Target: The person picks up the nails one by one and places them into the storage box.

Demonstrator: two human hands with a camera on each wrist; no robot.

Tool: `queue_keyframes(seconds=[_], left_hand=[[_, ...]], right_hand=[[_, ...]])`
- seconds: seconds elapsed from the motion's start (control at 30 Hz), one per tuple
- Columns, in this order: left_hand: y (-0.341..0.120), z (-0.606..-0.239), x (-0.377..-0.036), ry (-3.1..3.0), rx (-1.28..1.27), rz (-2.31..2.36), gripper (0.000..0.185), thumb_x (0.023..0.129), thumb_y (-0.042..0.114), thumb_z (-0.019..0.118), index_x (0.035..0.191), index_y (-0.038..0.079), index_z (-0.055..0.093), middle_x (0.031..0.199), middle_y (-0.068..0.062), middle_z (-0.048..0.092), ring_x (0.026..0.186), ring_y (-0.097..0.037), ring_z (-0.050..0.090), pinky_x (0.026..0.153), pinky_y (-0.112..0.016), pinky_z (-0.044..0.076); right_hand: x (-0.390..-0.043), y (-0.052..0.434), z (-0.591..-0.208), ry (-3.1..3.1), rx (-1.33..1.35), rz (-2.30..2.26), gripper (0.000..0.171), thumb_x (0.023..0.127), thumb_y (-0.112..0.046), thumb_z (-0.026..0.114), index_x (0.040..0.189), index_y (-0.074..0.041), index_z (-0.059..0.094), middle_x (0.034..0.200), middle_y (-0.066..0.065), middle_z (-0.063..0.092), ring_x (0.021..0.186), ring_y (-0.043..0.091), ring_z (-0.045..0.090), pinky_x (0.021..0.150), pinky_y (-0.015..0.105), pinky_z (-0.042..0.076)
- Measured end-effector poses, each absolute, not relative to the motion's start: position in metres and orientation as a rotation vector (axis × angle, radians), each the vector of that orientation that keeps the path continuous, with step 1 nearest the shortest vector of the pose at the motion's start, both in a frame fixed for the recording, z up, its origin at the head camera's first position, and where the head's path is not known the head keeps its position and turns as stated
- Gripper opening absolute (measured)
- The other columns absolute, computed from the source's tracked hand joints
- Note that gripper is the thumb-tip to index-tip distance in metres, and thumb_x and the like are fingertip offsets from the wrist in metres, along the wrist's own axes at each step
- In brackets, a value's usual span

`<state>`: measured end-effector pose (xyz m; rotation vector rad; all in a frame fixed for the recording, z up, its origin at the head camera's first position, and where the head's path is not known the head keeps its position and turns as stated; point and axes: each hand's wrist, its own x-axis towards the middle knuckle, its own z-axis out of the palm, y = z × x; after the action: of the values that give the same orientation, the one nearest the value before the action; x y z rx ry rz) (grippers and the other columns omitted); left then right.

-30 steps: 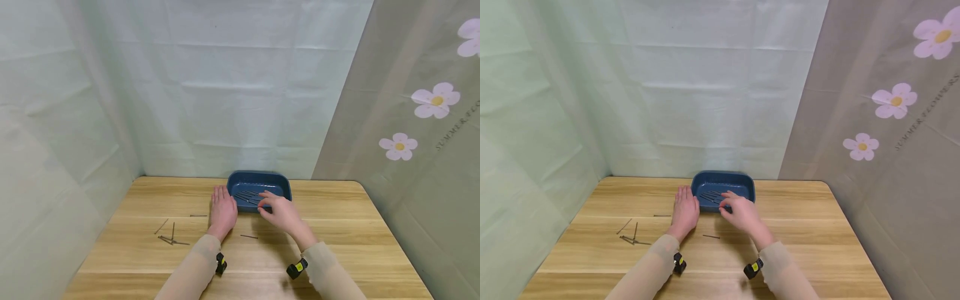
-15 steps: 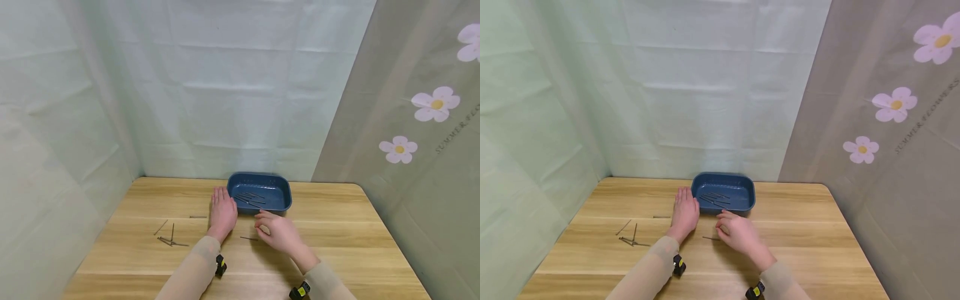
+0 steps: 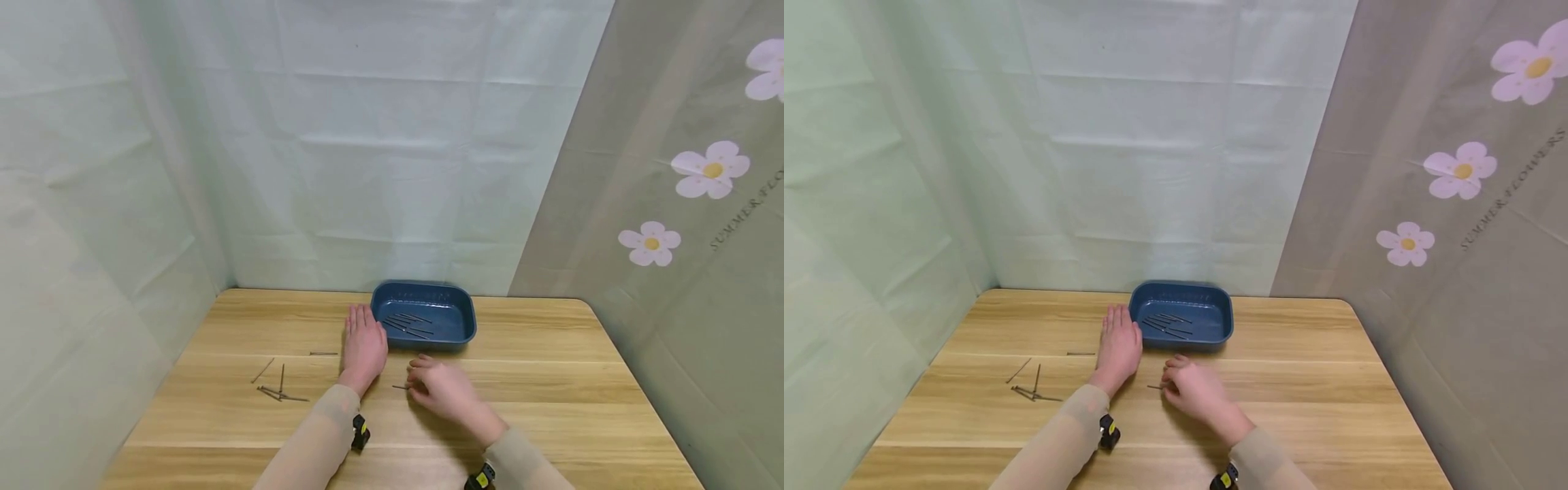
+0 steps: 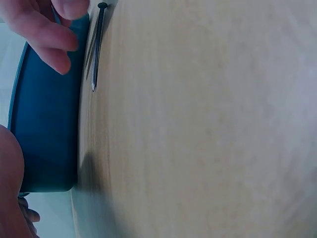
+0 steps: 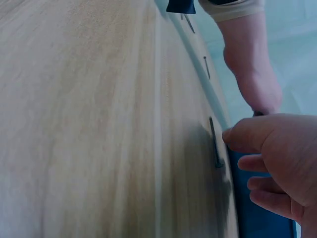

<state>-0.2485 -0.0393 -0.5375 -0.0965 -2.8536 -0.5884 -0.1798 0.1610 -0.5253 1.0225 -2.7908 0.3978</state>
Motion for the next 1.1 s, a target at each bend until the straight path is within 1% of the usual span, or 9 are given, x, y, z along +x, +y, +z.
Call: queue_keyframes(seconds=[0.1,0.23,0.47,0.7,0.77,0.9,0.93,1.0,1.1], left_hand=[[-0.041,-0.539,-0.248,-2.853,-0.102,-0.589,0.059,0.114,0.023,0.038,0.159,-0.015,0.034,0.167,-0.032,0.033,0.159,-0.047,0.022,0.128,-0.057,0.023],[-0.04,-0.539,-0.249,-2.856,-0.107,-0.574,0.059,0.115,0.024,0.033,0.16,-0.014,0.034,0.167,-0.032,0.033,0.159,-0.047,0.023,0.128,-0.056,0.023],[-0.039,-0.539,-0.249,-2.847,-0.11,-0.549,0.058,0.115,0.023,0.035,0.159,-0.015,0.035,0.166,-0.032,0.035,0.158,-0.047,0.025,0.128,-0.056,0.025],[-0.04,-0.539,-0.249,-2.839,-0.103,-0.57,0.059,0.115,0.024,0.032,0.159,-0.015,0.034,0.167,-0.032,0.033,0.158,-0.047,0.025,0.128,-0.057,0.024],[-0.04,-0.539,-0.249,-2.841,-0.101,-0.572,0.059,0.115,0.024,0.032,0.159,-0.015,0.034,0.167,-0.032,0.033,0.158,-0.047,0.025,0.128,-0.056,0.023],[-0.039,-0.538,-0.248,-2.839,-0.102,-0.584,0.058,0.115,0.023,0.033,0.159,-0.015,0.034,0.167,-0.032,0.033,0.159,-0.047,0.024,0.129,-0.056,0.022],[-0.039,-0.538,-0.248,-2.837,-0.103,-0.584,0.058,0.115,0.023,0.033,0.159,-0.015,0.034,0.167,-0.032,0.033,0.158,-0.047,0.025,0.129,-0.056,0.023],[-0.039,-0.538,-0.249,-2.836,-0.105,-0.584,0.058,0.115,0.023,0.033,0.159,-0.015,0.034,0.166,-0.033,0.033,0.158,-0.047,0.025,0.128,-0.056,0.023],[-0.039,-0.539,-0.249,-2.833,-0.111,-0.582,0.059,0.115,0.023,0.033,0.159,-0.016,0.034,0.166,-0.033,0.034,0.158,-0.048,0.025,0.128,-0.057,0.023]], right_hand=[[-0.18,0.156,-0.529,-2.802,1.008,0.365,0.007,0.094,-0.021,0.081,0.099,-0.017,0.082,0.127,0.007,0.076,0.126,0.032,0.069,0.102,0.046,0.058],[-0.182,0.154,-0.535,-2.795,0.997,0.328,0.003,0.091,-0.019,0.083,0.093,-0.019,0.082,0.12,0.0,0.075,0.125,0.028,0.069,0.097,0.042,0.061],[-0.181,0.15,-0.537,-2.765,0.95,0.282,0.007,0.088,-0.016,0.085,0.085,-0.02,0.081,0.108,-0.005,0.074,0.117,0.023,0.072,0.082,0.038,0.064],[-0.18,0.144,-0.536,-2.811,0.865,0.337,0.014,0.086,-0.012,0.084,0.077,-0.02,0.076,0.096,-0.007,0.072,0.096,0.016,0.072,0.071,0.032,0.061],[-0.181,0.143,-0.536,-2.828,0.849,0.339,0.014,0.086,-0.012,0.084,0.077,-0.02,0.076,0.094,-0.008,0.07,0.094,0.016,0.071,0.07,0.032,0.061],[-0.181,0.141,-0.536,-2.839,0.838,0.321,0.013,0.086,-0.012,0.084,0.077,-0.019,0.076,0.095,-0.007,0.072,0.1,0.017,0.072,0.075,0.033,0.062],[-0.181,0.141,-0.536,-2.839,0.839,0.31,0.013,0.086,-0.012,0.084,0.077,-0.019,0.076,0.094,-0.007,0.072,0.1,0.017,0.072,0.074,0.033,0.062],[-0.181,0.14,-0.537,-2.831,0.844,0.283,0.014,0.086,-0.013,0.084,0.077,-0.018,0.075,0.091,-0.007,0.07,0.097,0.016,0.071,0.071,0.031,0.061],[-0.181,0.139,-0.538,-2.816,0.848,0.248,0.016,0.085,-0.013,0.084,0.074,-0.018,0.072,0.083,-0.008,0.065,0.086,0.013,0.067,0.063,0.028,0.057]])
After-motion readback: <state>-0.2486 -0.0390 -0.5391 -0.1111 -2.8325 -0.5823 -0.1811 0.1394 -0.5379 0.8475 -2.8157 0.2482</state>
